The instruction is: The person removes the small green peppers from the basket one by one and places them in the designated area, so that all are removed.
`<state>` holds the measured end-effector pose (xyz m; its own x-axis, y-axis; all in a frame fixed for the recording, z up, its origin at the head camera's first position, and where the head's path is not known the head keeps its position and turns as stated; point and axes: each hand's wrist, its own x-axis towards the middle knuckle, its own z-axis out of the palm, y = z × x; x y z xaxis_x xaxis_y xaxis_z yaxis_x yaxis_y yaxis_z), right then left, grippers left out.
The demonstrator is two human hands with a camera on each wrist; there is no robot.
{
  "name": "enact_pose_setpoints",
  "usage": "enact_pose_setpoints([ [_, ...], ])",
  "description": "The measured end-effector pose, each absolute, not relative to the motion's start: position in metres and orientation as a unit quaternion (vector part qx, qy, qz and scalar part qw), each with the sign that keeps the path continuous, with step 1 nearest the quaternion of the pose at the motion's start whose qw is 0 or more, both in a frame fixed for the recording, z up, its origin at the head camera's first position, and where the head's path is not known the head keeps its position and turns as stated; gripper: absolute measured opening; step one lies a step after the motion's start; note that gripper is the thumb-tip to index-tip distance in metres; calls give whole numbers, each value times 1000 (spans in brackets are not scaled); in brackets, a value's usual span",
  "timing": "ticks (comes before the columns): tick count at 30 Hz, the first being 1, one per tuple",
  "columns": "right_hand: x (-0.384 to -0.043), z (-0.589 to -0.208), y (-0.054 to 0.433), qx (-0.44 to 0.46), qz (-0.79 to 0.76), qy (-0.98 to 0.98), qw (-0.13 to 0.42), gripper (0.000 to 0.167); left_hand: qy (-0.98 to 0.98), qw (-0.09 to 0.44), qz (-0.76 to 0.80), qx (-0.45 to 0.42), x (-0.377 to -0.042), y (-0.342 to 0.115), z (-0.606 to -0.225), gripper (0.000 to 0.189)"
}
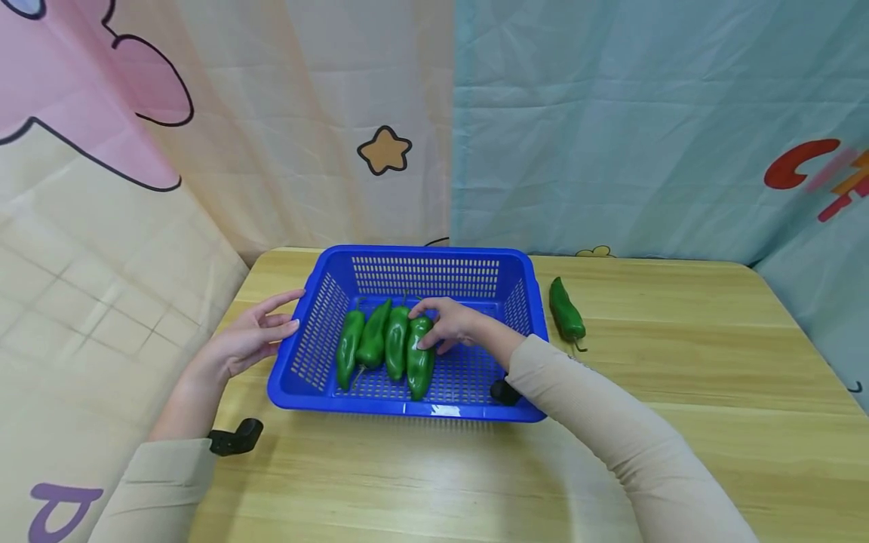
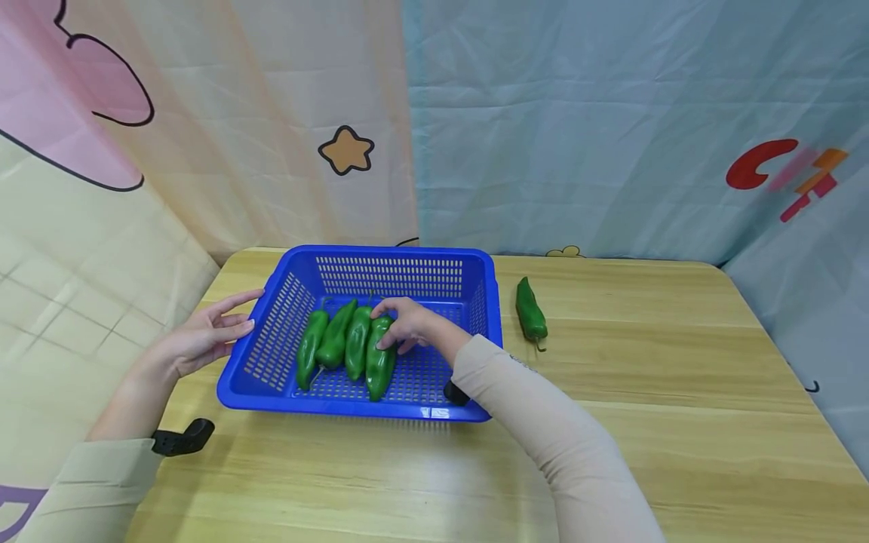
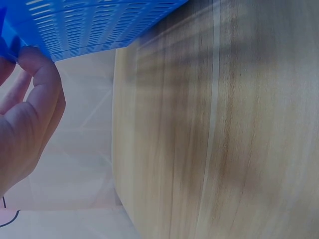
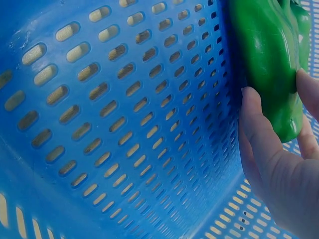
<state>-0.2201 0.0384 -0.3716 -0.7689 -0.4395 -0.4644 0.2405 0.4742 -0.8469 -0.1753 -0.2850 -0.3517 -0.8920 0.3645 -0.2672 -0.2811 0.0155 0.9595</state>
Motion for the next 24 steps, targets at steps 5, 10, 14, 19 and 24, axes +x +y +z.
enact_pose_setpoints([
  [5,-221,-373,38,-63,-517,789,325,56,671,229,704,33,-175,-286,-352,55],
  [10,-222,-373,38,-61,-524,788,317,56,673,229,702,33,-176,-286,-352,57],
  [14,-223,-372,39,-61,-534,784,309,57,674,228,702,38,-177,-286,-353,58],
  [19,-222,-371,40,-46,-541,781,309,58,665,234,709,33,-176,-286,-353,59],
  [24,-222,-369,41,-35,-557,769,310,58,666,234,708,29,-177,-285,-353,62],
])
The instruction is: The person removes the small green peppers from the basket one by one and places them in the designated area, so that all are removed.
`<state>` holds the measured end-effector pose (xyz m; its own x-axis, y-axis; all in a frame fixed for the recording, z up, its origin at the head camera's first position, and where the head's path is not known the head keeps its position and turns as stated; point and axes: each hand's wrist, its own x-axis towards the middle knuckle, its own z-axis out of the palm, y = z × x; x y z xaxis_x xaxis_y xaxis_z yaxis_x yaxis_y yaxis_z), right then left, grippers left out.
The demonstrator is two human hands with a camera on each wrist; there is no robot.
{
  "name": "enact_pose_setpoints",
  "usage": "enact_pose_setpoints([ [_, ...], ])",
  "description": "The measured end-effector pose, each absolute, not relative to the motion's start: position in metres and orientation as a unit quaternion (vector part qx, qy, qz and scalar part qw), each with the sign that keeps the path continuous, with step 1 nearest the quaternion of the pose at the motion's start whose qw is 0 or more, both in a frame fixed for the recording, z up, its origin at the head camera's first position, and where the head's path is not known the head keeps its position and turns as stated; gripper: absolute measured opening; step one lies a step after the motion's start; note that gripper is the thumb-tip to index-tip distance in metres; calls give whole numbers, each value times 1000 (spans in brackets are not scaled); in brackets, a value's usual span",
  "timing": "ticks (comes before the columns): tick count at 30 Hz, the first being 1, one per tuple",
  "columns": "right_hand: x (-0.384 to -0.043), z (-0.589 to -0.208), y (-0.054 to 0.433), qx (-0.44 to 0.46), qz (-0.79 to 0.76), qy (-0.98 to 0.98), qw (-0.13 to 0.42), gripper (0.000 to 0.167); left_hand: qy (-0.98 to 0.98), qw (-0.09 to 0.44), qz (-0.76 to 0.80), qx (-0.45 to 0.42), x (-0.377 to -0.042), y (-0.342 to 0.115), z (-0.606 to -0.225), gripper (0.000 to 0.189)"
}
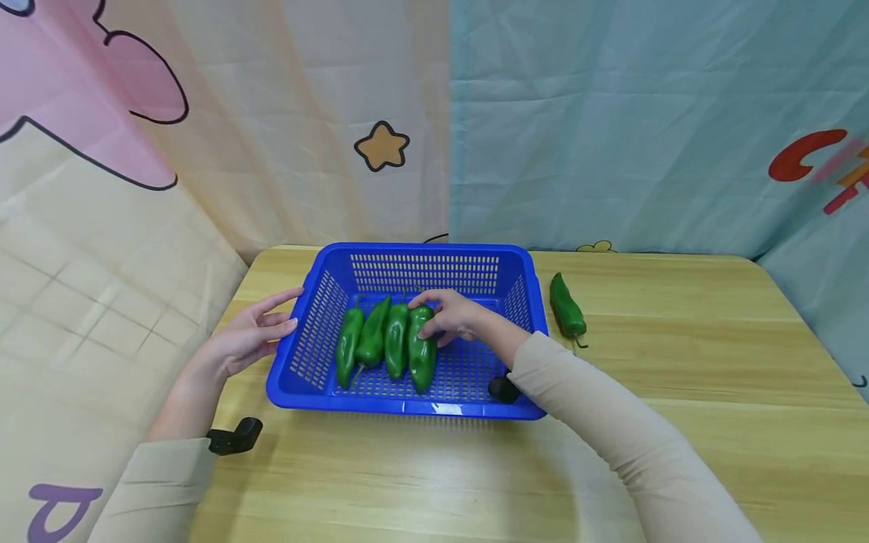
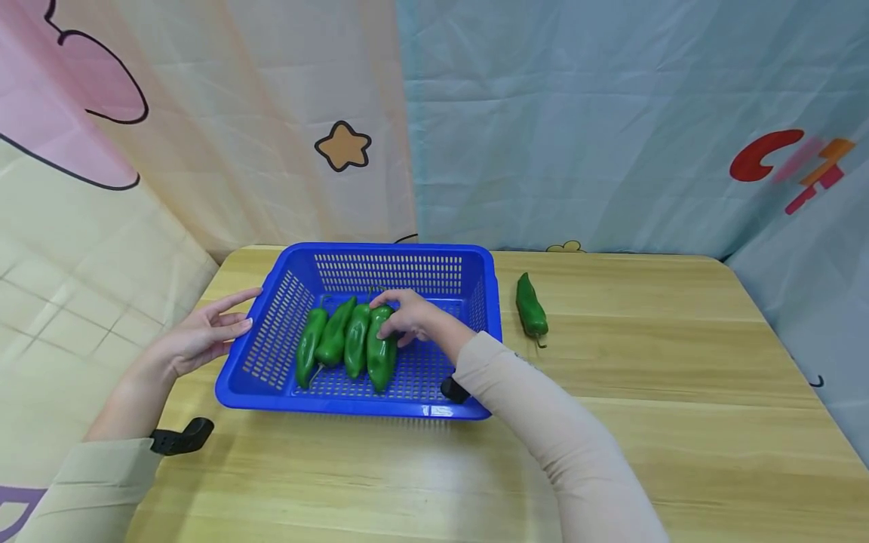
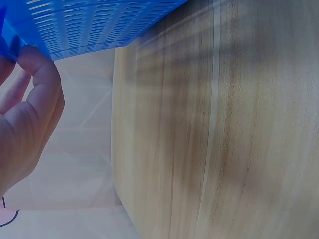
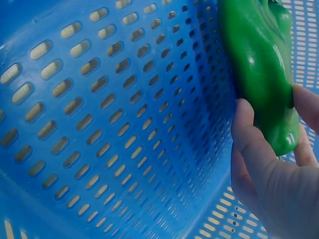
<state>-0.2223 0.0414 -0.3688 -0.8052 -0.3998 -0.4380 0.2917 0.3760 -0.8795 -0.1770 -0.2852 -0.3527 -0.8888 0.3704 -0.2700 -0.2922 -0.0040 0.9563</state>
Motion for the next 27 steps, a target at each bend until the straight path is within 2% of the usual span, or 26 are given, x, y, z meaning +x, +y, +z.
enact_pose_setpoints([
  [27,-224,-356,48,-62,-616,725,302,63,660,232,714,23,-176,-285,-354,62],
])
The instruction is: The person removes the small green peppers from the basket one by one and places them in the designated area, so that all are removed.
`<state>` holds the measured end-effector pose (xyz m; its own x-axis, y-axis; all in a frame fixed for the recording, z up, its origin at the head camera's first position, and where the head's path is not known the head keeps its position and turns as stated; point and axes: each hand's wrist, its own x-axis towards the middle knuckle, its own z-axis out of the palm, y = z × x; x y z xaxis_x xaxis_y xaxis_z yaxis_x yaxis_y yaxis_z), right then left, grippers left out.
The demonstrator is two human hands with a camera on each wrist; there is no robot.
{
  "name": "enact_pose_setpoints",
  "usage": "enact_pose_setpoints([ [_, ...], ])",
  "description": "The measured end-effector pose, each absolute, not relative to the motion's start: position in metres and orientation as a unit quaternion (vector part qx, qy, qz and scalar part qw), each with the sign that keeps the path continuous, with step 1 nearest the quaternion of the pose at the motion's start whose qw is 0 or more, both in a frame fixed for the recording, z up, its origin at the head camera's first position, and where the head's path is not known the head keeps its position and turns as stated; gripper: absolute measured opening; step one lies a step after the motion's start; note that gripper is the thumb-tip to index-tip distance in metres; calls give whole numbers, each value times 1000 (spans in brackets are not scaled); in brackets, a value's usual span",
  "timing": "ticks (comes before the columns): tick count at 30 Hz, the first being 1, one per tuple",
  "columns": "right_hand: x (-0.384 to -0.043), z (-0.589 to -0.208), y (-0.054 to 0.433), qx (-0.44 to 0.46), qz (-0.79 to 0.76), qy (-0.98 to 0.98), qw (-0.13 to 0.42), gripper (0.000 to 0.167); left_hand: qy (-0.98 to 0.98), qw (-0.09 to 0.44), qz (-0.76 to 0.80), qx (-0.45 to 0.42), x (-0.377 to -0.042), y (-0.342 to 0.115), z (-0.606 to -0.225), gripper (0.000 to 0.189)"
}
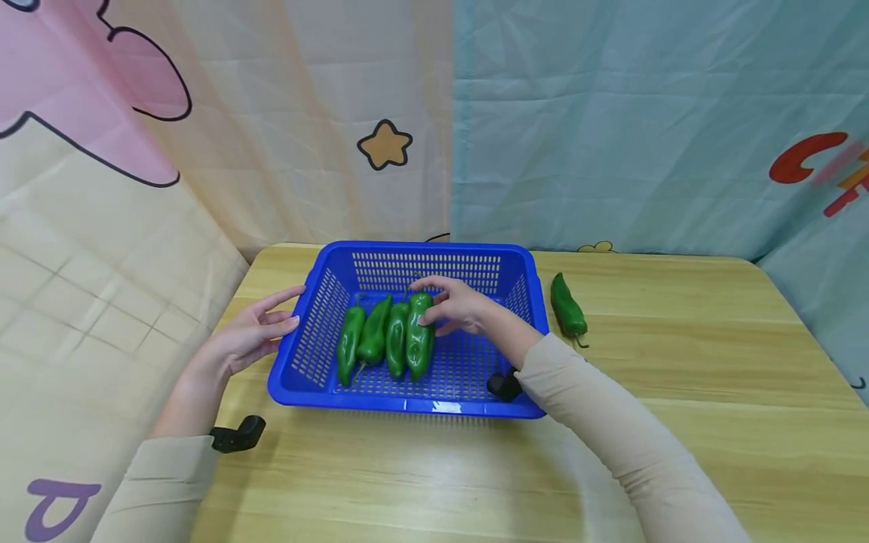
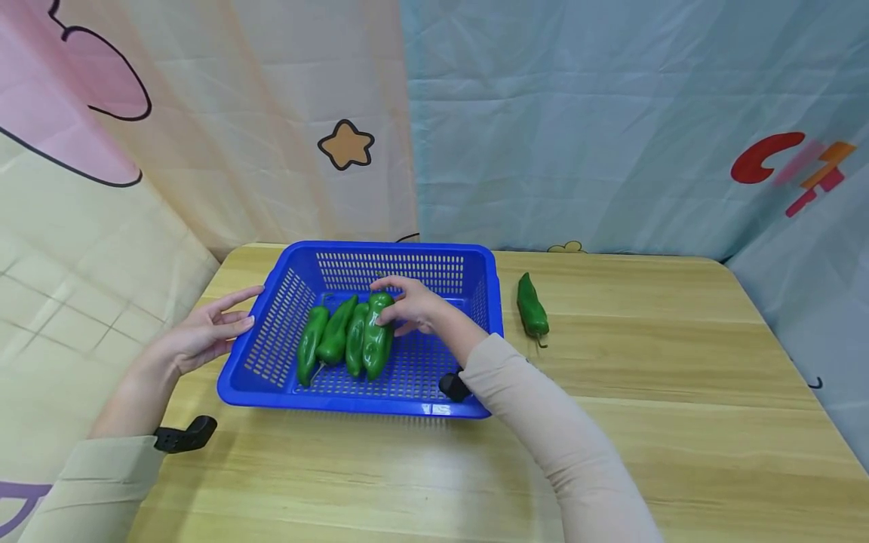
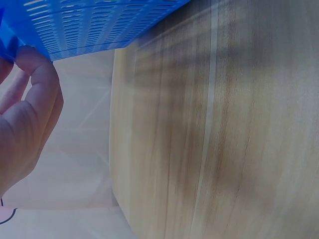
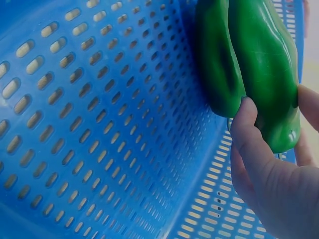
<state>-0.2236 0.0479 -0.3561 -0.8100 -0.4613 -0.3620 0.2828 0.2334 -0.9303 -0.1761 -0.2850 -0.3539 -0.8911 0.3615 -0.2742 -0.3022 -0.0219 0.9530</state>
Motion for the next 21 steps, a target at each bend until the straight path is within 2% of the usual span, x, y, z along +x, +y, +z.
enact_pose_setpoints([
  [11,-222,-350,52,-70,-642,703,298,55,661,229,715,17,-176,-284,-353,64],
  [21,-219,-340,54,-73,-657,691,293,56,660,231,715,22,-175,-284,-353,63],
])
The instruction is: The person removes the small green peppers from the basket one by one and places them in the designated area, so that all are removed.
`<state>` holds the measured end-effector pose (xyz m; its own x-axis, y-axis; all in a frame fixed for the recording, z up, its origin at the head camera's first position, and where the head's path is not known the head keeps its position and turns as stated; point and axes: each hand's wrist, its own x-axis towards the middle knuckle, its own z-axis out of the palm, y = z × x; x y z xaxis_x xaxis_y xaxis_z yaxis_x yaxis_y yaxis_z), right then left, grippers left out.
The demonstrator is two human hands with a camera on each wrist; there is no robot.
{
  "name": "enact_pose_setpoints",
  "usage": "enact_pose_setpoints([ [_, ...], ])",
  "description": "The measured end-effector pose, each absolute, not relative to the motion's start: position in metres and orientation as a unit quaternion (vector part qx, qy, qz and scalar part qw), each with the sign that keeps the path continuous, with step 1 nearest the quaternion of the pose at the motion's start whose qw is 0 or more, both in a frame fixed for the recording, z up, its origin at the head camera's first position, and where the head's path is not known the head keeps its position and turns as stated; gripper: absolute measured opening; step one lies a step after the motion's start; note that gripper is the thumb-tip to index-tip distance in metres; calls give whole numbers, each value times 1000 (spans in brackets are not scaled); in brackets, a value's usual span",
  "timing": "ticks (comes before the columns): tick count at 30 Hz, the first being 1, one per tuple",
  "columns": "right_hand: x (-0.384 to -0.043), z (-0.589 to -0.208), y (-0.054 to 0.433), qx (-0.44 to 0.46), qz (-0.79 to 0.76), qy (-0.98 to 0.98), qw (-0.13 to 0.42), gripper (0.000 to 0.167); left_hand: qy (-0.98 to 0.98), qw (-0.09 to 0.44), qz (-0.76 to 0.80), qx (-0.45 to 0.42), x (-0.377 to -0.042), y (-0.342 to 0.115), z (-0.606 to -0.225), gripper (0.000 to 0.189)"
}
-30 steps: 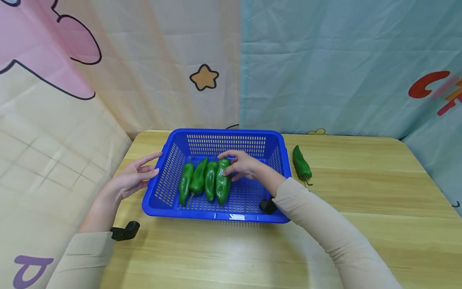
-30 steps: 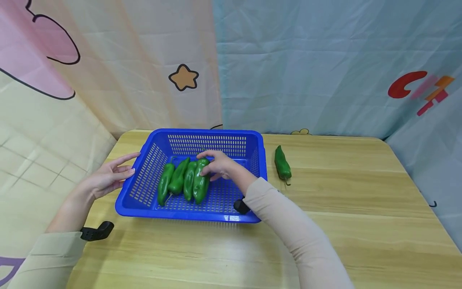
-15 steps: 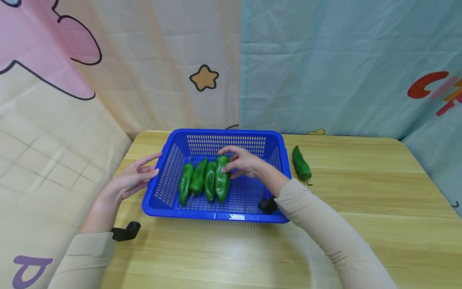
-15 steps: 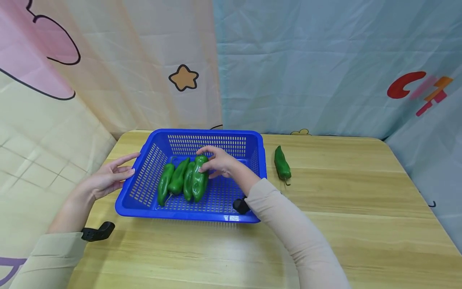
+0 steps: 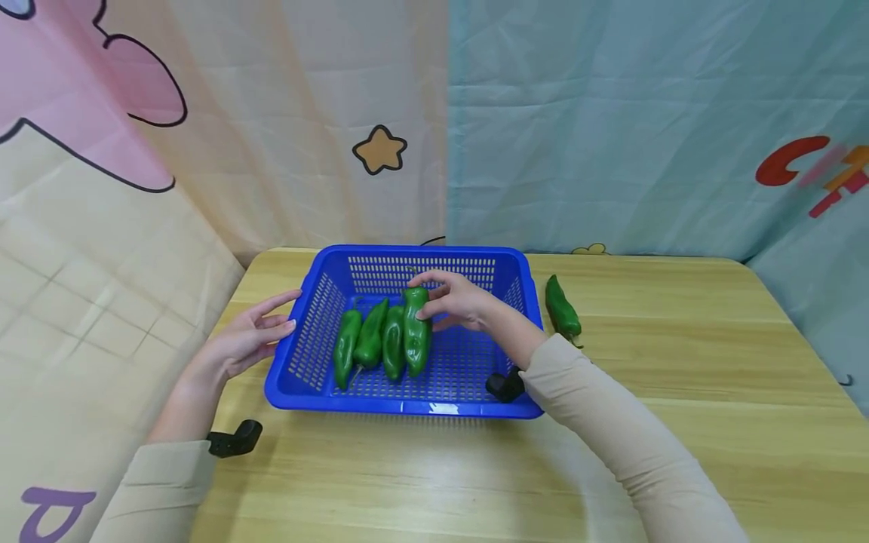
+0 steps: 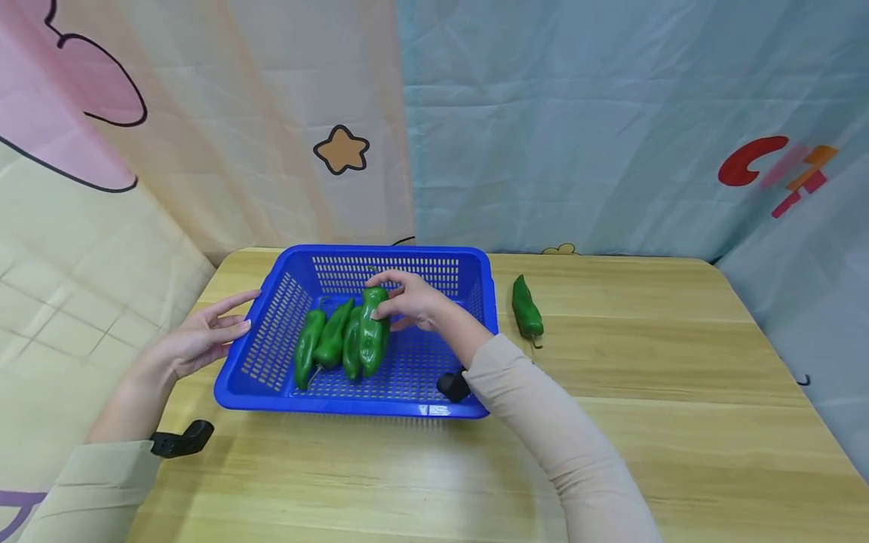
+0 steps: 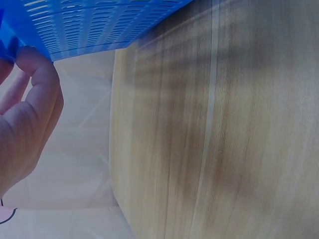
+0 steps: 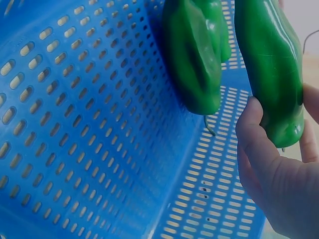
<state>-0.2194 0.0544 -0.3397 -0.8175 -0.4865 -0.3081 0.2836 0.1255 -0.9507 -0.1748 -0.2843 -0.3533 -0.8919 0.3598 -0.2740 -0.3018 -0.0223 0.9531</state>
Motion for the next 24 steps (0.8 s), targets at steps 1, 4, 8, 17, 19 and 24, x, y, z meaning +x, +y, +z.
enact_pose_setpoints([
  [1,-219,-338,54,-75,-658,690,294,56,659,232,715,22,-175,-285,-353,63],
  [4,-219,-335,55,-79,-659,689,292,55,659,232,716,21,-174,-286,-353,62],
  [8,-219,-330,57,-80,-660,689,288,56,661,233,713,18,-175,-286,-352,63],
  [17,-218,-320,61,-91,-665,682,290,56,665,236,708,18,-176,-286,-353,65],
  [19,-218,-317,63,-97,-663,684,289,56,664,237,709,20,-176,-286,-353,65],
  [24,-217,-313,70,-106,-662,685,285,56,660,238,712,23,-177,-286,-353,62],
])
